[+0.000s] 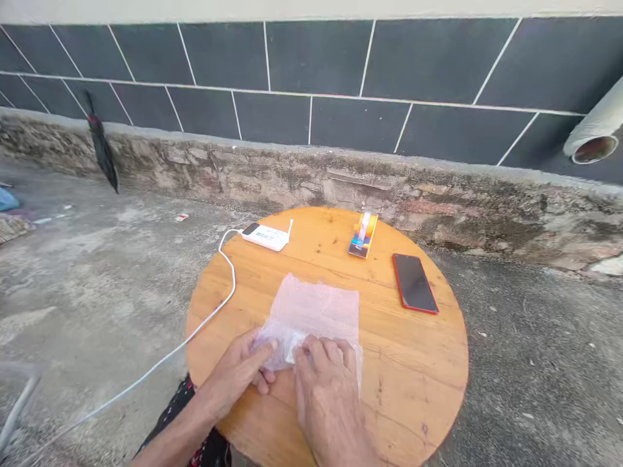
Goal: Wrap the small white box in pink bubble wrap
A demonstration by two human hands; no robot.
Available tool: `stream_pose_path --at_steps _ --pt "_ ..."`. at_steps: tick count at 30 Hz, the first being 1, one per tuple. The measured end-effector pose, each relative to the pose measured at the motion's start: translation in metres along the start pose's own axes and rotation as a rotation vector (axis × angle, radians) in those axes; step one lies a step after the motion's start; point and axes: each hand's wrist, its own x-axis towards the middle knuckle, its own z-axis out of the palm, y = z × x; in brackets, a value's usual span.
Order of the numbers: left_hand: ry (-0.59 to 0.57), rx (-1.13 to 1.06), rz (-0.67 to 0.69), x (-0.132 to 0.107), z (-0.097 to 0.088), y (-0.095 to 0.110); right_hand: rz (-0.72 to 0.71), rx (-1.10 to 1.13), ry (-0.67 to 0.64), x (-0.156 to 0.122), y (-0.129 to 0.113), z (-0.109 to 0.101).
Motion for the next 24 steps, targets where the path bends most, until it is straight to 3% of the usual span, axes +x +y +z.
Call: stream_pose_path --at_steps 9,16,21,24 --pt "0.035 0.052 -0.067 0.006 0.008 0.004 -0.003 0.022 0.018 0.001 -0.001 0.0" --pt "0.058 0.1 0.035 0.013 0.012 -0.002 0.0 0.0 0.009 0.002 -0.001 -0.001" --pt "0.086 -0.075 -0.02 0.01 0.015 0.002 -0.025 0.005 -0.031 0.002 -0.002 -0.003" --pt "0.015 -0.204 -0.02 0.004 0.018 0.008 -0.02 -0.014 0.027 0.002 -0.002 -0.001"
